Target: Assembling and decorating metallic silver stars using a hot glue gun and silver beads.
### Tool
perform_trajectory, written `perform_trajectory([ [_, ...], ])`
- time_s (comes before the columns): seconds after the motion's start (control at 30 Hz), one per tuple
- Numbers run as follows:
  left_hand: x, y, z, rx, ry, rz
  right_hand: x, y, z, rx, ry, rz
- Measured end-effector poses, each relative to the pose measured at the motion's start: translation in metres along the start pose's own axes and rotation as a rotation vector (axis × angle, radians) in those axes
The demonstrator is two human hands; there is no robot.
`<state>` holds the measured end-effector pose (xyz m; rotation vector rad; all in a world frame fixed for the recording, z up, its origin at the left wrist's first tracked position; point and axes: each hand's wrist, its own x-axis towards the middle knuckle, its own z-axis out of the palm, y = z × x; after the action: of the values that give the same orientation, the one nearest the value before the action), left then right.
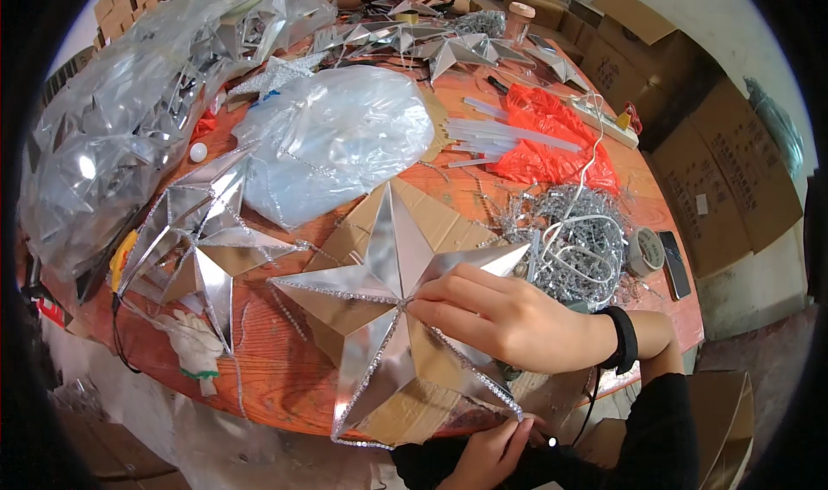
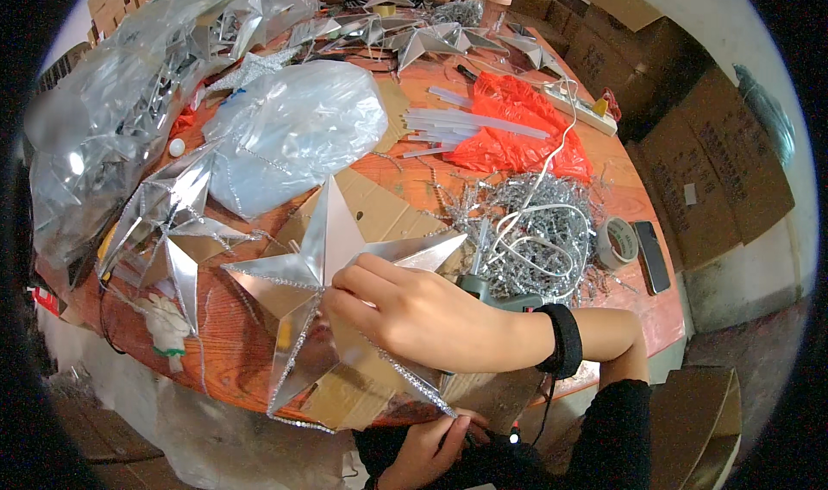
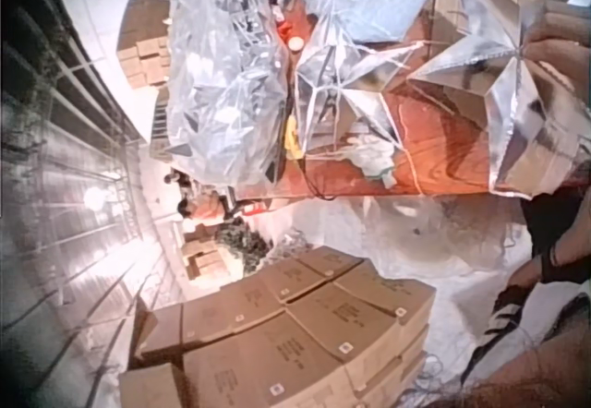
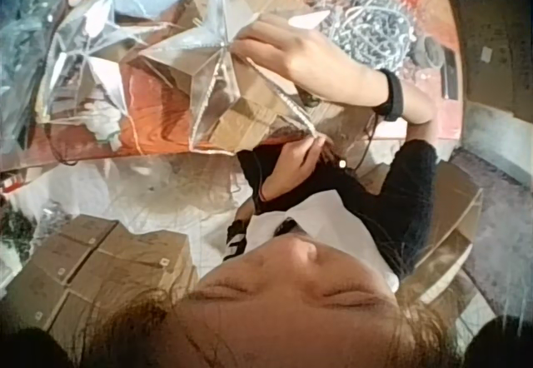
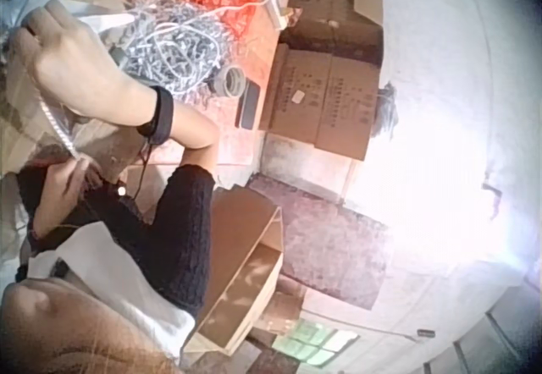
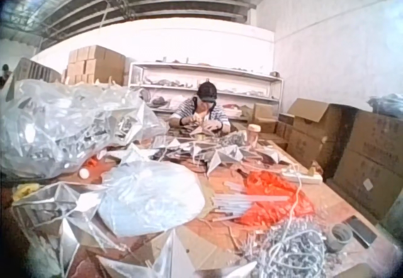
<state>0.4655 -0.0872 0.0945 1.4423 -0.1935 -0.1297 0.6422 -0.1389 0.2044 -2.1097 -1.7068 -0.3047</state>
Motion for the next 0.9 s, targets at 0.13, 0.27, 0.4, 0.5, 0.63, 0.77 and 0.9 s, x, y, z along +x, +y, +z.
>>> perform_trajectory([
  [0.13,-0.001,0.004,-0.003,0.047,-0.031,-0.059,0.002,-0.003,-0.005,0.013,-0.015,0.016],
  [0.27,-0.008,0.004,-0.01,0.131,-0.129,-0.054,-0.004,-0.001,-0.014,0.19,0.026,0.097],
  [0.4,-0.023,0.0,-0.015,0.198,-0.092,0.014,-0.014,0.005,-0.03,0.154,0.073,0.23],
  [0.5,-0.041,-0.016,-0.016,0.266,-0.048,-0.021,-0.026,0.019,-0.031,0.066,0.078,0.337],
  [0.63,-0.053,-0.009,-0.02,0.268,0.042,-0.337,-0.051,0.021,-0.034,0.011,-0.001,0.456],
  [0.77,-0.061,-0.007,-0.027,0.258,0.131,-0.383,-0.063,0.014,-0.04,0.168,-0.067,0.528],
  [0.9,-0.063,-0.003,-0.029,0.208,0.131,-0.264,-0.071,0.012,-0.041,0.259,-0.055,0.513],
])
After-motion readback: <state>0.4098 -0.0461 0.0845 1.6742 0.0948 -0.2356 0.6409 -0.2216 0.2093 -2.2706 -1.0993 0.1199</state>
